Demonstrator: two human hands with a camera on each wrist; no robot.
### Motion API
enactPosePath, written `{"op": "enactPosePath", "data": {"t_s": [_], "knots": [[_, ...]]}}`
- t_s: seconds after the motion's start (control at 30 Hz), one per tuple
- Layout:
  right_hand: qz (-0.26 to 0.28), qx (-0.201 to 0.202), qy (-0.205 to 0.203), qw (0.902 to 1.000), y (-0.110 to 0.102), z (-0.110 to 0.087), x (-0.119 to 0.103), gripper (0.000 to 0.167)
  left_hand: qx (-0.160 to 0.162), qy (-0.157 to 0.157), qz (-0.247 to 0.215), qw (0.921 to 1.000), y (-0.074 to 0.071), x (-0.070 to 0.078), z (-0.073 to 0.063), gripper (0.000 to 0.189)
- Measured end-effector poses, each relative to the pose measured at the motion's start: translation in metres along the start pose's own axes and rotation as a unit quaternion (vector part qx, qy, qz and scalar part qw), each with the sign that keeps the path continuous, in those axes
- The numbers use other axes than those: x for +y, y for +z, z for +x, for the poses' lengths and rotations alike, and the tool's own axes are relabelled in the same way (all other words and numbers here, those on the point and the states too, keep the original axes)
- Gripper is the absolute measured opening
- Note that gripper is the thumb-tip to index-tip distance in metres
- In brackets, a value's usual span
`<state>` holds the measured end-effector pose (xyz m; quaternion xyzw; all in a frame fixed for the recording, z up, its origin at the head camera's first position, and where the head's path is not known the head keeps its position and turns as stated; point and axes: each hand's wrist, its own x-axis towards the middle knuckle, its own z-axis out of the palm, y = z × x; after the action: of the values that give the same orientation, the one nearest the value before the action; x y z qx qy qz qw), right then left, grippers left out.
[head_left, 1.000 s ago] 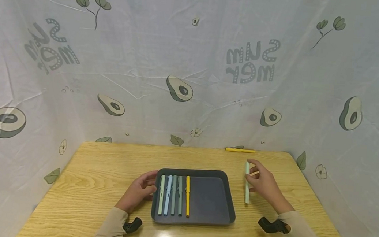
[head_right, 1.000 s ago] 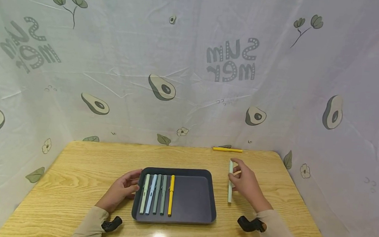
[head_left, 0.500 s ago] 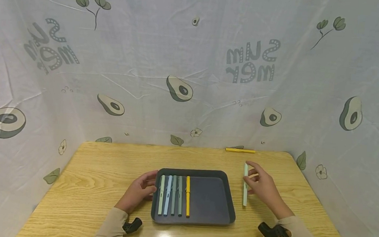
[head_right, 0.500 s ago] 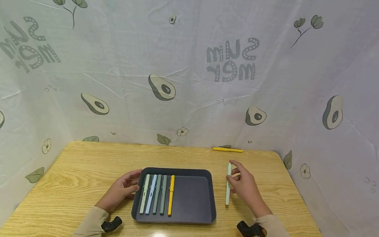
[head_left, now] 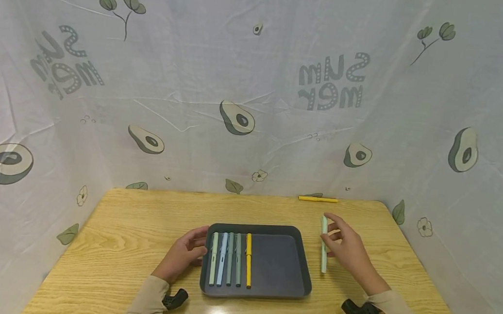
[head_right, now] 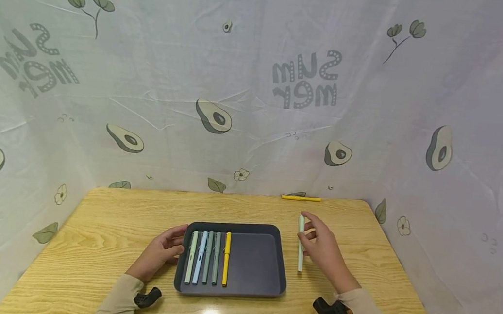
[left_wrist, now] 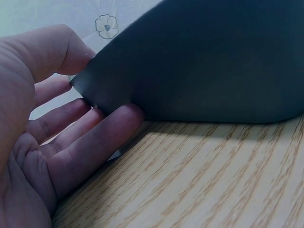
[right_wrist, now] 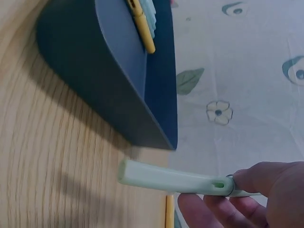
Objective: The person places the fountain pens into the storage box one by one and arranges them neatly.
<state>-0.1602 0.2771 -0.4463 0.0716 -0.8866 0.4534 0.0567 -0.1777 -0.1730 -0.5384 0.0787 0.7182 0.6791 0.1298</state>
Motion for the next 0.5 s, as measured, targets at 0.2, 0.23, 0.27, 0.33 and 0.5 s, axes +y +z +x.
{"op": "enactPosePath", "data": {"t_s": [0.2, 0.23, 0.27, 0.33, 0.5], "knots": [[-0.003, 0.011, -0.024, 0.9997, 0.007, -0.004, -0.012, 0.060, 0.002, -0.001, 0.001, 1.0000, 0.000, 0.000, -0.001, 0.062], [-0.004, 0.016, -0.032, 0.9994, 0.008, -0.004, -0.014, 0.060, 0.003, -0.002, 0.001, 1.0000, 0.000, 0.000, 0.000, 0.062], [-0.007, 0.021, -0.041, 0.9989, 0.009, -0.005, -0.016, 0.060, 0.003, -0.002, 0.001, 1.0000, 0.000, 0.000, 0.000, 0.062], [-0.017, 0.034, -0.062, 0.9974, 0.013, -0.005, -0.019, 0.059, 0.004, -0.001, 0.001, 1.0000, 0.000, -0.001, 0.000, 0.062], [-0.017, 0.058, -0.094, 0.9938, 0.024, -0.006, -0.027, 0.058, 0.005, -0.002, 0.004, 1.0000, 0.000, -0.002, 0.001, 0.061]]}}
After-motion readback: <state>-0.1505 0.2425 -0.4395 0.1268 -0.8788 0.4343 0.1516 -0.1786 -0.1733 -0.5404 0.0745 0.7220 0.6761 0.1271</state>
